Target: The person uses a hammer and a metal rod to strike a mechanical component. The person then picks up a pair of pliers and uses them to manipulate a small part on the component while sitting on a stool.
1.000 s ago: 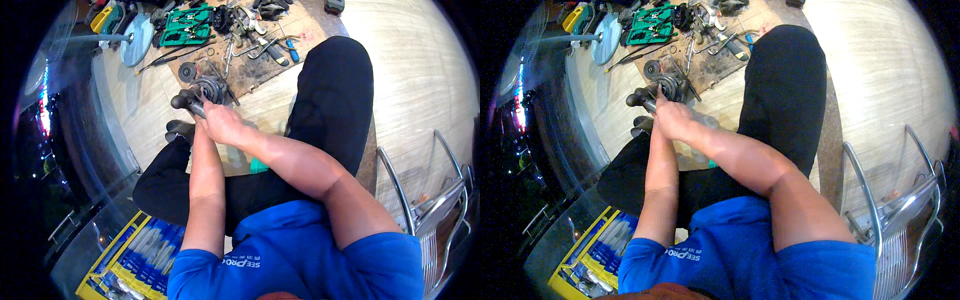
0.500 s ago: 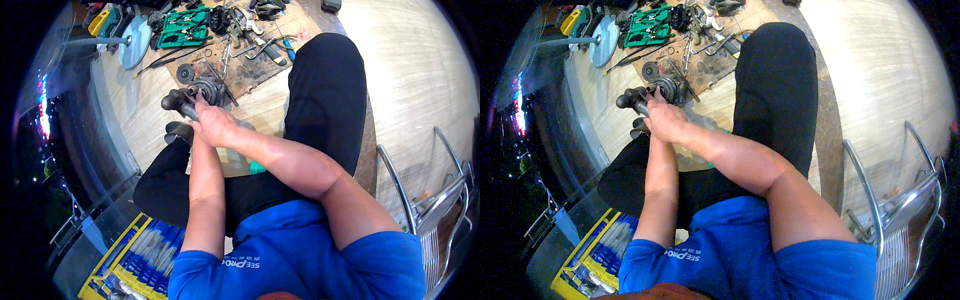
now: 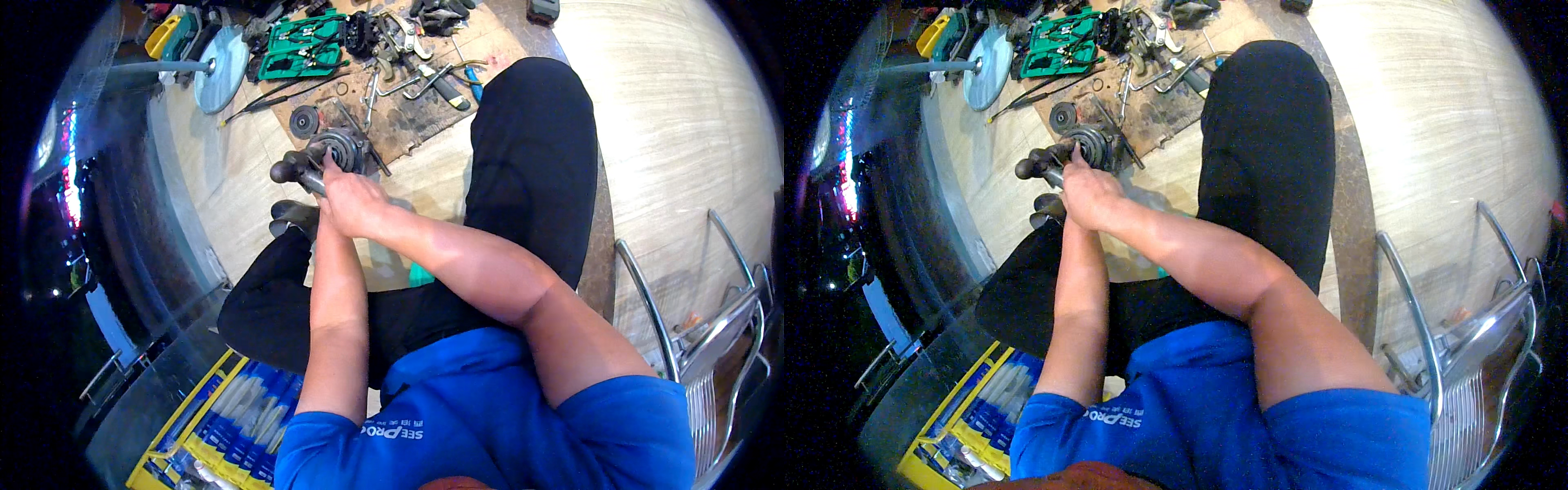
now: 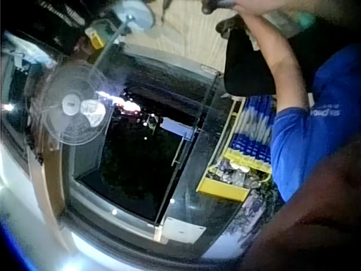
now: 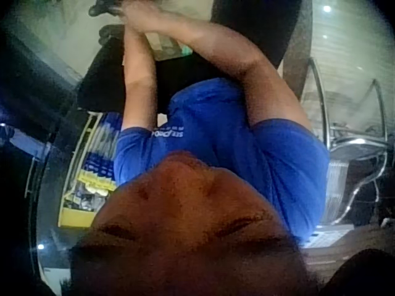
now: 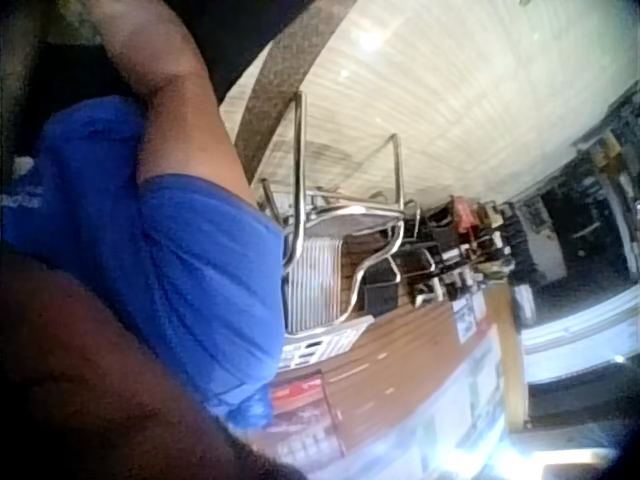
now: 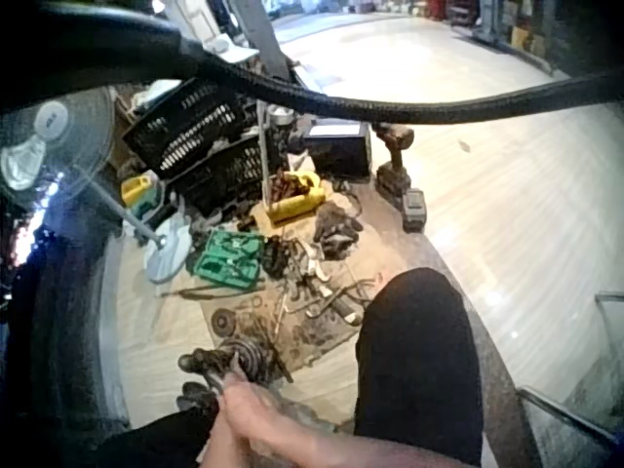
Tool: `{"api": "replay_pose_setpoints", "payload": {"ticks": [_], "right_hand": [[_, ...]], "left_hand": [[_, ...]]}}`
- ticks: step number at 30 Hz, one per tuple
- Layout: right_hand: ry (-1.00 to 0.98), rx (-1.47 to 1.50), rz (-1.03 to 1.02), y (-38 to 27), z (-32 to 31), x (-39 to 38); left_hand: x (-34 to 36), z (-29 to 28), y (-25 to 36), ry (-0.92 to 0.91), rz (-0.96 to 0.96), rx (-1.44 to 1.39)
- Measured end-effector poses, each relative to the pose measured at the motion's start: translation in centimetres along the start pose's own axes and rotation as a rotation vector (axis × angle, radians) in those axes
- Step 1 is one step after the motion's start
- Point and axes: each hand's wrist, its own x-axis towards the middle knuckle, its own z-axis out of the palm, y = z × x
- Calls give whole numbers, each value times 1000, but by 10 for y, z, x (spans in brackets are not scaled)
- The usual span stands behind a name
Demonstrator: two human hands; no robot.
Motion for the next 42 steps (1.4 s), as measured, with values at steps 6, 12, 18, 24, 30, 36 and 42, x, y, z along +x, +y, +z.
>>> {"api": "replay_pose_setpoints", "payload": {"ticks": [6, 12, 18, 24, 30, 36, 42], "right_hand": [[175, 57, -193, -1, 5, -9], [-76, 66, 114, -1, -6, -5], [107, 8, 13, 6, 6, -3], [-30, 24, 82, 5, 3, -1], [-3, -8, 70, 11, 4, 1], [-54, -23, 31, 7, -3, -9], [-39, -16, 9, 6, 3, -16]], "left_hand": [[-31, -6, 0, -45, -18, -43], [-10, -4, -4, -78, -24, -66], [20, 4, -4, -105, -34, -106], [11, -3, -8, -140, -42, -130], [1, 3, -15, -179, -53, -163], [-9, -1, -17, -217, -65, -196], [8, -22, -10, -239, -74, -232]]}}
